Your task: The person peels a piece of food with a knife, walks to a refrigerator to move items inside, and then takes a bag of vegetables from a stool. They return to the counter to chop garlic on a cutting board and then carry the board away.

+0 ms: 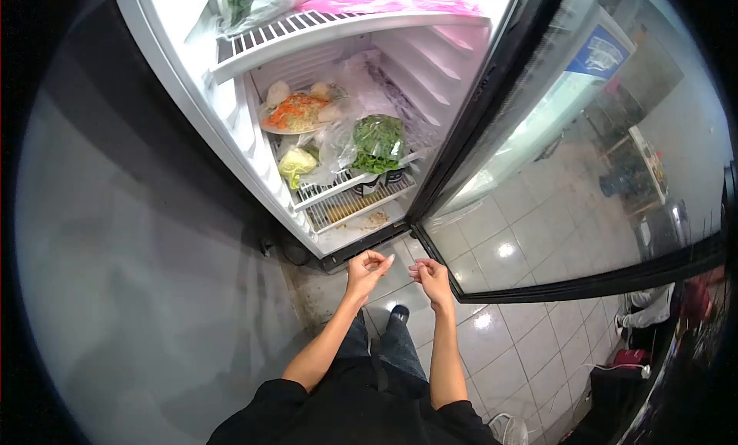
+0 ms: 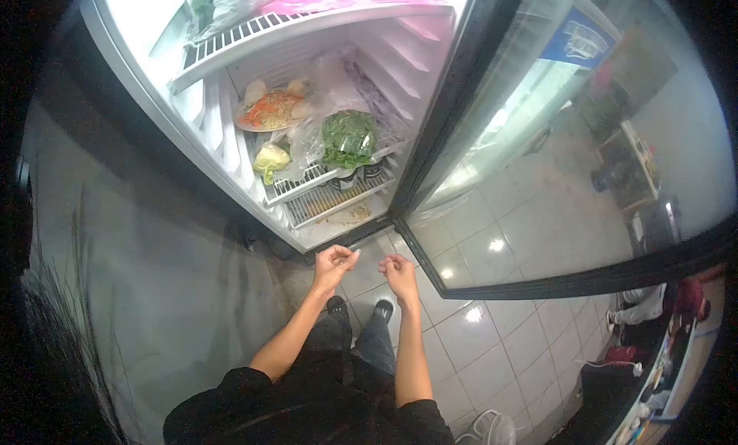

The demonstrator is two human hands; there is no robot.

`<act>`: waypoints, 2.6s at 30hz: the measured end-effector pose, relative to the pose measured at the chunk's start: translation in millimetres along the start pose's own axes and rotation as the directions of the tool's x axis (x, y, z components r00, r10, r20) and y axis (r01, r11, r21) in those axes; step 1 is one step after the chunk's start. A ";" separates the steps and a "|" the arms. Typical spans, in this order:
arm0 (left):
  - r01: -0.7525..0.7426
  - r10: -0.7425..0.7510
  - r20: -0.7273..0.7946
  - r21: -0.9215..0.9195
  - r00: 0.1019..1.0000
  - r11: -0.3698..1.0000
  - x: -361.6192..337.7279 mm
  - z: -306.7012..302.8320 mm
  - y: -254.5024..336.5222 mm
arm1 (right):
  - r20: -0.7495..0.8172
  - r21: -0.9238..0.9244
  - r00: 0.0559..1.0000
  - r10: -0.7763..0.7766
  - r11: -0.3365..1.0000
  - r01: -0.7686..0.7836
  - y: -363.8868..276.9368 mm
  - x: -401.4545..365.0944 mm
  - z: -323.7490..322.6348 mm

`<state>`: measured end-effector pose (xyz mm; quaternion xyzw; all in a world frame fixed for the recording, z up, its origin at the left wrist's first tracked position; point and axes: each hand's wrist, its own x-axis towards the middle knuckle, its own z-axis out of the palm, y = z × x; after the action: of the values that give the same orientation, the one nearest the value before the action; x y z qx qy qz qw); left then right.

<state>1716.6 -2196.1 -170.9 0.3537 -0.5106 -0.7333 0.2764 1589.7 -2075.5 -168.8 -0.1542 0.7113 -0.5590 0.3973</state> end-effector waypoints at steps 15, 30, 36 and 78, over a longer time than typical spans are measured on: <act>-0.004 -0.010 -0.239 -0.059 0.971 0.998 11.3 -7.9 27.1 | 0.331 0.096 0.941 -0.063 0.995 0.033 -21.8 63.0 8.1; -0.036 0.007 -0.217 -0.130 0.976 0.991 17.2 65.9 3.5 | 0.413 -0.008 0.830 -0.374 0.910 0.414 -49.7 65.0 -22.3; -0.107 0.098 -0.043 -0.387 0.994 0.916 0.2 99.4 -9.8 | 0.488 -0.099 0.710 -0.508 0.776 0.623 -26.5 38.8 20.7; 0.062 -0.122 -0.332 -0.186 0.935 0.981 15.0 74.3 27.3 | -0.635 -0.454 0.526 -0.567 0.824 0.339 -114.1 271.2 41.2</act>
<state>1649.3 -2175.4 -131.7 0.4739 -0.3724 -0.7144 0.3556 1421.7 -2320.6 -173.0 -0.1455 0.8133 -0.5511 -0.1173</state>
